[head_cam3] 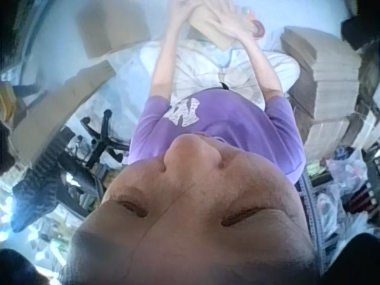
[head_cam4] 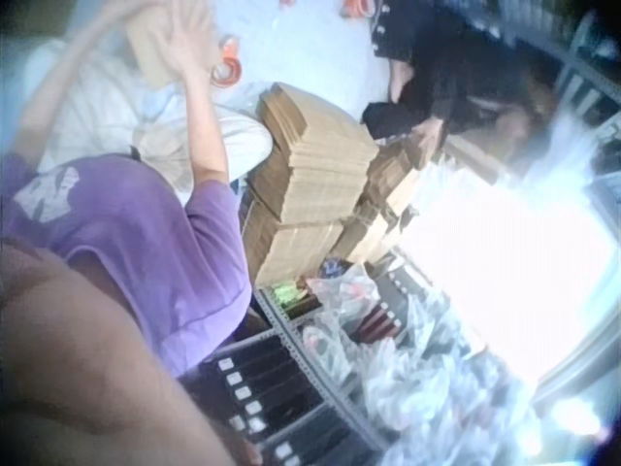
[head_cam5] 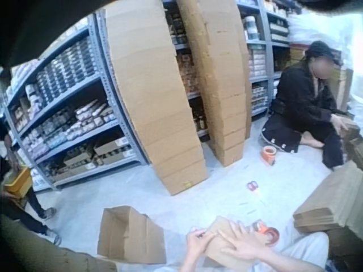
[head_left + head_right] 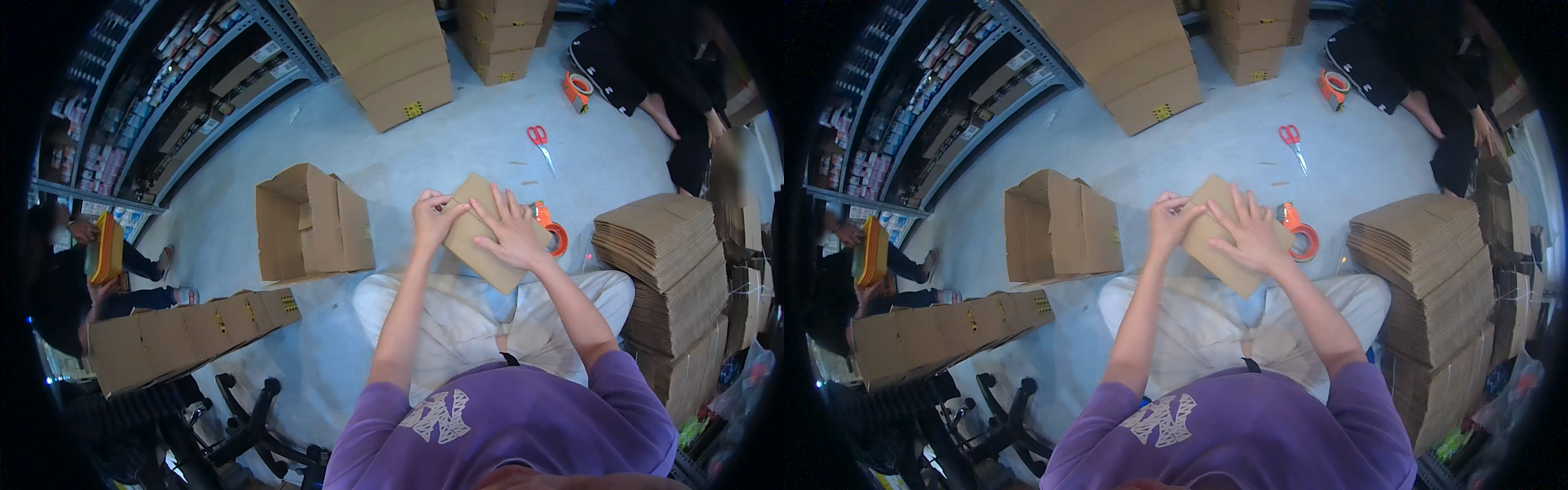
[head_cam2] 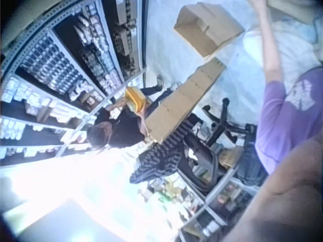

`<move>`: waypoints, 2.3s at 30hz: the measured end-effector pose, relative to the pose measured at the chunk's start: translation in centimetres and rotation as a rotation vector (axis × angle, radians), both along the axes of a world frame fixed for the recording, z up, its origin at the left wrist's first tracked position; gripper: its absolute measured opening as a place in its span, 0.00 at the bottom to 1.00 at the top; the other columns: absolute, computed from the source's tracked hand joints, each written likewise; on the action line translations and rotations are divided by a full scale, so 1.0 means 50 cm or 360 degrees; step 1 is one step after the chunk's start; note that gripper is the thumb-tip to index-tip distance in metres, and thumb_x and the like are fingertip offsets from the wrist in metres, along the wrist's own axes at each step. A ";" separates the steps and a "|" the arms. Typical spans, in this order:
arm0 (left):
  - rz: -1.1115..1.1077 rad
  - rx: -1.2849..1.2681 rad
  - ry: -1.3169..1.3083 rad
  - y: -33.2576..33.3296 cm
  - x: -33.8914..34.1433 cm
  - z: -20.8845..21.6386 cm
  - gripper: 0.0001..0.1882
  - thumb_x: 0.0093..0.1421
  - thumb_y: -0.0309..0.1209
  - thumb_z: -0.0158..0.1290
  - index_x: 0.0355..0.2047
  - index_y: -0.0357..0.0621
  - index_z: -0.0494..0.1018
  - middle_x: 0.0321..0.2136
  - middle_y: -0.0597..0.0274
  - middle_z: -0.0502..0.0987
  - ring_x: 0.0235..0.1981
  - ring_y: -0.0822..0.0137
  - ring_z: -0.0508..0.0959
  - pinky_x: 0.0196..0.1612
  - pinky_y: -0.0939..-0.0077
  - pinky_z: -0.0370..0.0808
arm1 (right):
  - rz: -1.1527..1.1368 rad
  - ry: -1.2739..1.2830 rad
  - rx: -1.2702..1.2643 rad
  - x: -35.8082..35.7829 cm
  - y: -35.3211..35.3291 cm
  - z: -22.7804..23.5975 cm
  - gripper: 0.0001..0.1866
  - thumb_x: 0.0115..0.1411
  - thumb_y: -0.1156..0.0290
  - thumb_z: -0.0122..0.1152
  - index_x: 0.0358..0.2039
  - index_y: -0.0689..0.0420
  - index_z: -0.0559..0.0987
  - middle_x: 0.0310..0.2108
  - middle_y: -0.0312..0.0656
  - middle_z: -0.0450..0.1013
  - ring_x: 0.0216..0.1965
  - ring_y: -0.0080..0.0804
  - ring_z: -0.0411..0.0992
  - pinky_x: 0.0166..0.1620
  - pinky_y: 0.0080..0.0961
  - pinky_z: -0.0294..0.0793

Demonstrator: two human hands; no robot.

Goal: The person sits on the floor and assembles flat-packed cardboard boxes by folding the flaps and sealing them with a handheld tape dispenser. The person repeatedly picks up a flat box, folds it into shape, applies yellow caution tape, and stacks the finished boxes nearby.

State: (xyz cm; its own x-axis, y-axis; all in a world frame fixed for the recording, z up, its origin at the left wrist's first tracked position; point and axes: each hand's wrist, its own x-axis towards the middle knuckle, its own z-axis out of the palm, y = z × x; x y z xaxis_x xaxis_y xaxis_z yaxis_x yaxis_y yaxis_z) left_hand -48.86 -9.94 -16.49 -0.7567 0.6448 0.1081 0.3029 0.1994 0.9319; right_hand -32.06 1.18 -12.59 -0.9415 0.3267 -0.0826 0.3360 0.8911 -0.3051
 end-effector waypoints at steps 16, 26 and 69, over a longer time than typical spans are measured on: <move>-0.0087 -0.0172 -0.0018 0.015 0.004 -0.024 0.14 0.44 0.33 0.68 0.25 0.34 0.79 0.35 0.55 0.79 0.35 0.62 0.79 0.37 0.72 0.75 | -0.0762 0.0780 -0.0670 0.235 0.072 -0.254 0.15 0.61 0.71 0.47 0.48 0.61 0.70 0.45 0.52 0.63 0.51 0.51 0.61 0.55 0.39 0.60; -0.0104 -0.0386 -0.0104 0.012 -0.004 0.027 0.17 0.43 0.35 0.68 0.28 0.34 0.79 0.29 0.56 0.80 0.30 0.64 0.80 0.36 0.72 0.75 | -0.0913 0.0388 0.0456 0.204 0.005 -0.309 0.11 0.51 0.73 0.52 0.37 0.60 0.69 0.34 0.47 0.64 0.42 0.44 0.63 0.46 0.43 0.59; -0.0001 -0.0442 -0.0389 0.030 -0.093 -0.042 0.10 0.51 0.32 0.64 0.26 0.35 0.82 0.20 0.60 0.80 0.20 0.76 0.75 0.24 0.78 0.72 | -0.0053 0.0513 -0.0350 -0.001 -0.024 0.151 0.26 0.44 0.65 0.70 0.47 0.52 0.80 0.27 0.51 0.72 0.26 0.45 0.73 0.33 0.35 0.74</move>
